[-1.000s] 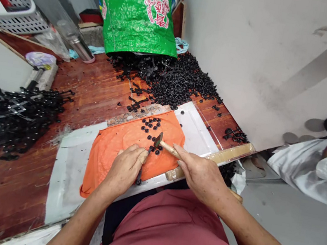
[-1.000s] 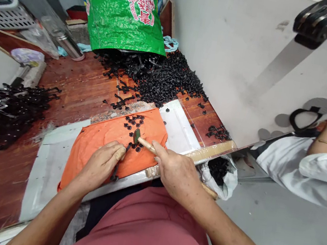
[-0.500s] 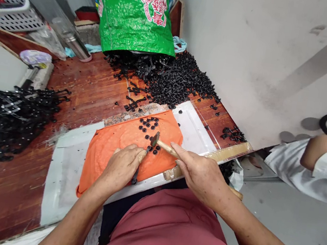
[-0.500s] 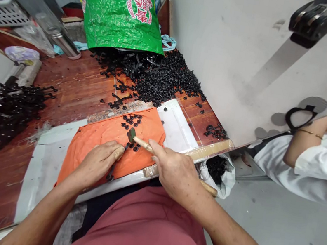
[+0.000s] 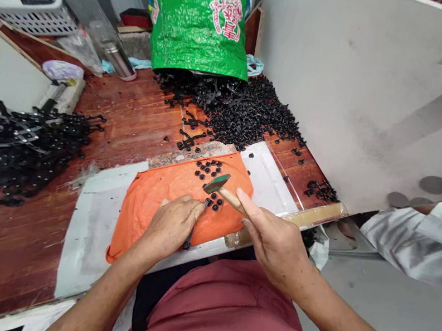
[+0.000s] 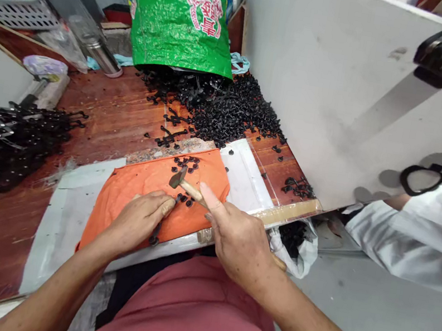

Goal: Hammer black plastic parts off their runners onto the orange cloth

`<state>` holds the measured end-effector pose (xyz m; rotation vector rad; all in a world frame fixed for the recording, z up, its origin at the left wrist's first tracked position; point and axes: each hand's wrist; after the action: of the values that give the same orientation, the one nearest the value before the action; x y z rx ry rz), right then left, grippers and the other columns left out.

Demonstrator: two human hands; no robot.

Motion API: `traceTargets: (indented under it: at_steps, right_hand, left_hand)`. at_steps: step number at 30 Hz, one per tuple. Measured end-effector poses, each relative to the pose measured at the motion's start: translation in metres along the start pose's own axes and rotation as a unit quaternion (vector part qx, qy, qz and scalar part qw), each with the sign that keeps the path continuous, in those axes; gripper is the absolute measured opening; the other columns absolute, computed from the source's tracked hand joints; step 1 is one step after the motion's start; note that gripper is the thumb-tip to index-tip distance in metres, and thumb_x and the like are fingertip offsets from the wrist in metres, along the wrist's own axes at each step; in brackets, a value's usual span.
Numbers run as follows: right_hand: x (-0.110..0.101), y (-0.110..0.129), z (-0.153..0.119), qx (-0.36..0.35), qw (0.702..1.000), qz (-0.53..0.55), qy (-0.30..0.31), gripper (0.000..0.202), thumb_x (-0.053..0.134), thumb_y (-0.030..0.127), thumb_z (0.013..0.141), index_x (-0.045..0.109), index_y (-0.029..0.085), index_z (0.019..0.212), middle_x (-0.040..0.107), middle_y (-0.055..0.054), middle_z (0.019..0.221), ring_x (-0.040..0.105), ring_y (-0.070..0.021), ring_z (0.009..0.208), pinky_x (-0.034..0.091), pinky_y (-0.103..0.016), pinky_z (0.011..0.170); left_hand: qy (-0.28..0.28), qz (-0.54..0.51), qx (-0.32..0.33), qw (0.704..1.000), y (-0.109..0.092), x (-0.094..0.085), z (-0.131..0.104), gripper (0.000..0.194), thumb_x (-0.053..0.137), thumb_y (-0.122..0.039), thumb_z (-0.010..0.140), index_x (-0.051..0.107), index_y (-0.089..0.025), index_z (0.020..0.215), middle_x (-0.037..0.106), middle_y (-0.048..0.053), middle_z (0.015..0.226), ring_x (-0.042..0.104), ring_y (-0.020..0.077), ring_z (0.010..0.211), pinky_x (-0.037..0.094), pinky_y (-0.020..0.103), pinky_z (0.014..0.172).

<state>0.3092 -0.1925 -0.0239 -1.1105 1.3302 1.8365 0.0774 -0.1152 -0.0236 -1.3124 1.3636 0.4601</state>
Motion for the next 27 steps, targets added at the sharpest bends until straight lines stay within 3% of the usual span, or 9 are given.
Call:
traceTargets:
  at_steps: [4, 8, 12, 16, 18, 21, 24, 27]
  right_hand:
    - [-0.005, -0.001, 0.003, 0.002, 0.998, -0.045, 0.036, 0.057, 0.043, 0.021, 0.105, 0.032, 0.029, 0.161, 0.072, -0.003, 0.09, 0.068, -0.0193, 0.073, 0.045, -0.027, 0.064]
    - [-0.007, -0.002, 0.007, -0.007, 0.999, -0.025, 0.022, 0.058, 0.041, 0.022, 0.106, 0.027, 0.027, 0.162, 0.072, -0.004, 0.093, 0.068, -0.019, 0.078, 0.045, -0.027, 0.068]
    - [-0.005, 0.0, 0.008, 0.014, 0.997, -0.037, 0.067, 0.06, 0.046, 0.019, 0.103, 0.032, 0.029, 0.161, 0.074, -0.004, 0.089, 0.068, -0.0198, 0.073, 0.044, -0.027, 0.065]
    - [-0.01, 0.002, 0.015, 0.038, 0.993, 0.107, 0.022, 0.054, 0.046, 0.022, 0.103, 0.04, 0.027, 0.157, 0.076, -0.006, 0.105, 0.069, -0.0195, 0.085, 0.048, -0.028, 0.076]
    - [-0.011, 0.003, 0.021, 0.058, 0.98, 0.191, -0.021, 0.045, 0.049, 0.023, 0.102, 0.051, 0.023, 0.147, 0.074, -0.005, 0.108, 0.068, -0.0186, 0.088, 0.047, -0.027, 0.079]
    - [-0.007, 0.008, 0.031, 0.062, 0.96, 0.268, -0.057, 0.021, 0.057, 0.019, 0.096, 0.065, 0.021, 0.115, 0.068, 0.0, 0.092, 0.061, -0.0156, 0.079, 0.044, -0.025, 0.074]
    - [0.002, 0.014, 0.039, 0.067, 0.946, 0.31, -0.059, 0.006, 0.057, 0.017, 0.094, 0.062, 0.02, 0.093, 0.056, 0.005, 0.078, 0.052, -0.0125, 0.07, 0.038, -0.023, 0.066]
    - [0.008, 0.017, 0.043, 0.066, 0.937, 0.341, -0.034, 0.01, 0.057, 0.021, 0.095, 0.058, 0.02, 0.085, 0.049, 0.007, 0.071, 0.046, -0.011, 0.063, 0.035, -0.022, 0.061]
  left_hand:
    - [0.014, 0.024, -0.009, 1.0, -0.003, -0.002, -0.001, 0.045, 0.026, -0.035, 0.106, 0.064, -0.021, 0.088, 0.067, 0.007, 0.096, 0.064, 0.0261, 0.096, 0.037, 0.04, 0.083]
    - [0.02, 0.034, -0.014, 0.999, -0.006, -0.002, 0.0, 0.044, 0.026, -0.035, 0.106, 0.065, -0.021, 0.09, 0.068, 0.008, 0.099, 0.064, 0.0272, 0.1, 0.038, 0.04, 0.085]
    - [0.011, 0.024, -0.015, 1.0, -0.005, -0.001, 0.001, 0.042, 0.027, -0.035, 0.104, 0.063, -0.021, 0.088, 0.066, 0.008, 0.096, 0.063, 0.0278, 0.097, 0.037, 0.041, 0.084]
    - [-0.03, -0.075, 0.02, 0.997, 0.006, 0.001, -0.001, 0.039, 0.029, -0.037, 0.101, 0.053, -0.021, 0.075, 0.059, 0.005, 0.084, 0.058, 0.0235, 0.083, 0.039, 0.037, 0.079]
    - [-0.054, -0.143, 0.044, 0.987, 0.011, 0.001, -0.004, 0.039, 0.03, -0.037, 0.101, 0.049, -0.022, 0.072, 0.054, 0.003, 0.079, 0.055, 0.0211, 0.077, 0.04, 0.034, 0.075]
    - [-0.071, -0.224, 0.069, 0.969, 0.016, 0.0, -0.01, 0.041, 0.033, -0.042, 0.102, 0.05, -0.022, 0.071, 0.052, 0.002, 0.077, 0.052, 0.0187, 0.073, 0.04, 0.032, 0.071]
    - [-0.056, -0.262, 0.084, 0.96, 0.014, -0.001, -0.017, 0.043, 0.034, -0.044, 0.104, 0.052, -0.021, 0.072, 0.051, 0.001, 0.075, 0.05, 0.0175, 0.072, 0.039, 0.03, 0.069]
    - [-0.023, -0.274, 0.108, 0.955, 0.009, -0.001, -0.024, 0.043, 0.033, -0.044, 0.105, 0.051, -0.021, 0.073, 0.05, 0.0, 0.077, 0.05, 0.0169, 0.073, 0.039, 0.03, 0.071]
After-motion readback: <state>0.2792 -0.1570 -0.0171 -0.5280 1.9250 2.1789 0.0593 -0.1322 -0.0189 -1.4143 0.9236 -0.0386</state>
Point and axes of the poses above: each hand's wrist, its own z-axis towards the middle knuckle, its own x-axis out of the palm, y = z × x
